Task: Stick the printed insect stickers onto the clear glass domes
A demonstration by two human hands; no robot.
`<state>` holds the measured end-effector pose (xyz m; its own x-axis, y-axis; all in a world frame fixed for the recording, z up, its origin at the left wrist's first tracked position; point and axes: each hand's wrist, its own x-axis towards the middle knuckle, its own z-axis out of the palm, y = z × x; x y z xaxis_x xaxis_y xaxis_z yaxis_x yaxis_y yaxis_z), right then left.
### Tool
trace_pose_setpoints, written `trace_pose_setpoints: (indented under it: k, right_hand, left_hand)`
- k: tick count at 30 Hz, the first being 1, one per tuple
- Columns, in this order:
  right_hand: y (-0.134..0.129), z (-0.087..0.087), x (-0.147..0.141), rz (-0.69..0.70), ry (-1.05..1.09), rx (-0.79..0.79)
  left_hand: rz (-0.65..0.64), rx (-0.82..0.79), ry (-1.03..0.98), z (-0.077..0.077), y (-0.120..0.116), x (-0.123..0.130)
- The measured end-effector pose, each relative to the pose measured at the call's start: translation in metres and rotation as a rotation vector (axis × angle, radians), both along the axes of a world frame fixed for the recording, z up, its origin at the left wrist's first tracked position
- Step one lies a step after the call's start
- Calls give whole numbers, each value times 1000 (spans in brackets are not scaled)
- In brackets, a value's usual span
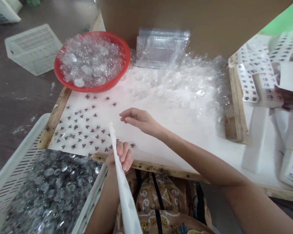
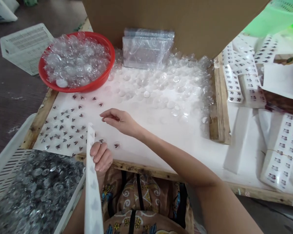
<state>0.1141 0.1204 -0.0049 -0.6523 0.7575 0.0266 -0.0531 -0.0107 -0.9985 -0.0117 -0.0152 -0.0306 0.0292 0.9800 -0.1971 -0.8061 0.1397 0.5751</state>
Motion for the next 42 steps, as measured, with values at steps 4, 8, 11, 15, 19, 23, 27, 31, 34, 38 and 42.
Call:
trace_pose_setpoints:
  k: [4, 8, 11, 15, 19, 23, 27, 31, 34, 38, 42]
  right_hand:
    - [-5, 25, 30, -19, -89, 90]
    - [-18, 37, 54, 24, -293, 148]
    - [-32, 34, 63, 2, -499, 129]
    - [-45, 28, 63, -105, -555, 130]
    - [-48, 25, 63, -161, -549, 228]
    - [-39, 26, 87, -379, -469, 326]
    - [-28, 36, 169, -940, -668, 421]
    - [-36, 49, 274, -1363, -1135, 503]
    - [-46, 46, 321, -1484, -1474, 396]
    - [-42, 18, 329, -1222, -1668, 55]
    - [-34, -5, 319, -1093, -1664, -54]
  left_hand:
    - [60, -188, 191, 12, 9, 13]
    - [136, -245, 431, 10, 15, 25]
    - [135, -247, 639, 2, 14, 28]
    - [92, -233, 774, -5, 13, 25]
    - [59, -234, 842, -7, 16, 21]
    - [88, -263, 880, -7, 19, 21]
    - [154, -267, 776, -9, 20, 23]
    - [130, -278, 665, -11, 20, 23]
    - [111, -288, 628, -11, 21, 22]
    - [139, -286, 601, -9, 25, 24]
    - [198, -262, 592, -8, 25, 26]
